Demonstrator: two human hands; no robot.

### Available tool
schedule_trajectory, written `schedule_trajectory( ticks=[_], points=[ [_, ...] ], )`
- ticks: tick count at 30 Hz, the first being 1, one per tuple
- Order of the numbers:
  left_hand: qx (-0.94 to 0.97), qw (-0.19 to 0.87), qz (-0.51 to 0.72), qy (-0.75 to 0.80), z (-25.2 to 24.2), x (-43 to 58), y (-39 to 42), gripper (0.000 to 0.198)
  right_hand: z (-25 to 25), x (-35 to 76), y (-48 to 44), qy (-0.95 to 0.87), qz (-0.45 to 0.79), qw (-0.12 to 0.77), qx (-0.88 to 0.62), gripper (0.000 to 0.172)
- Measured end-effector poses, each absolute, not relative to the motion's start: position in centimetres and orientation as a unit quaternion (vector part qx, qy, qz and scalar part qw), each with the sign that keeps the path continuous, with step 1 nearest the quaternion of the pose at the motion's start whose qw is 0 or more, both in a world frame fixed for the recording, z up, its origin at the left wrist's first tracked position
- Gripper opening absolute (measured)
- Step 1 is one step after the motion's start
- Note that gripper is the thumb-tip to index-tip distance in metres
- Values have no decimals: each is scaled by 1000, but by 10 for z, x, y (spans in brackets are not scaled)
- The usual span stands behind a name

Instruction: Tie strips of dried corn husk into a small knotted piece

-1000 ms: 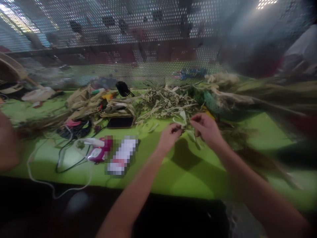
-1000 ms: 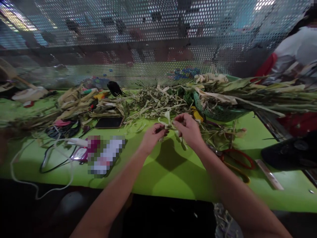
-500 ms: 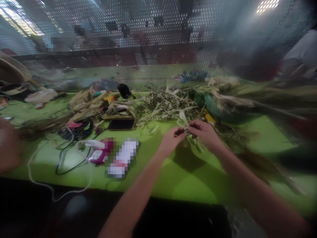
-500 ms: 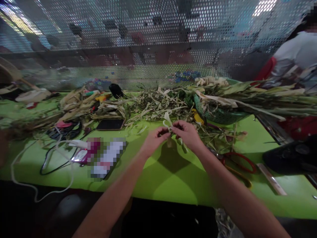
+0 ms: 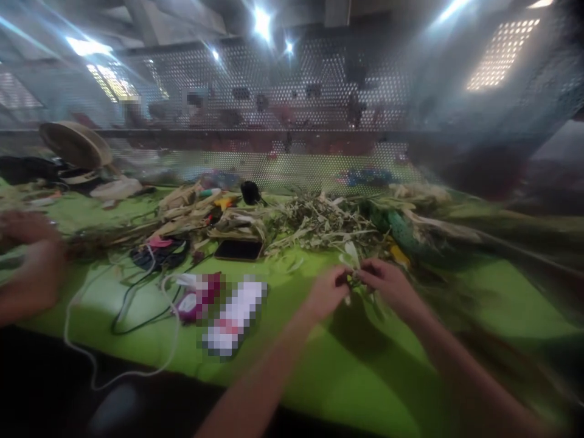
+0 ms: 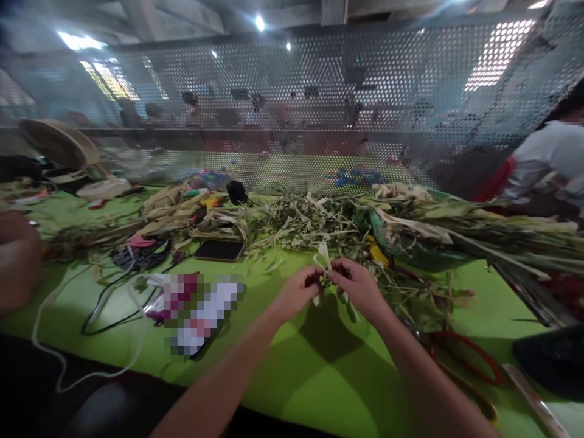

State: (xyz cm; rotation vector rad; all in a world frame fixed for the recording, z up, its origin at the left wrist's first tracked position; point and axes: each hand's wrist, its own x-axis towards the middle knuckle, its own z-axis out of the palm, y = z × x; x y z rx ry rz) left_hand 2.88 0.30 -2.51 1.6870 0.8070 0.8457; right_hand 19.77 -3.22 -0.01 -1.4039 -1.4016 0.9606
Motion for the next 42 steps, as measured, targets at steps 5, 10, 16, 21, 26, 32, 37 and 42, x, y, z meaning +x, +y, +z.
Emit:
schedule_trajectory(
  ticks=[5, 10, 16, 21, 26, 32, 37, 42],
  points=[
    [741, 478, 309, 357, -20, 24, 3, 28, 1, 201, -33, -557, 379, 456, -581, 30],
    [732, 501, 296, 355, -23, 24, 3, 21, 2, 200, -32, -549, 386, 467, -576, 32],
    [541, 670, 377, 341, -24, 31, 3, 26, -2, 192, -33, -527, 429, 502, -535, 42],
    [533, 676, 387, 329, -25, 33, 1, 40, -7, 188, -32, -500, 431, 529, -533, 43],
    [576, 645, 383, 323, -29, 32, 4, 43, -2, 190, -32, -484, 442, 531, -537, 43],
    [651, 527, 391, 381, -27, 26, 9, 38, 4, 192, -33, -460, 480, 522, -534, 44],
    [686, 512, 356, 375, -17, 25, 3, 17, 3, 191, -33, -463, 511, 503, -522, 47],
    [653, 573, 339, 362, -8, 27, -4, 13, 2, 192, -34, -507, 468, 485, -537, 48]
  ],
)
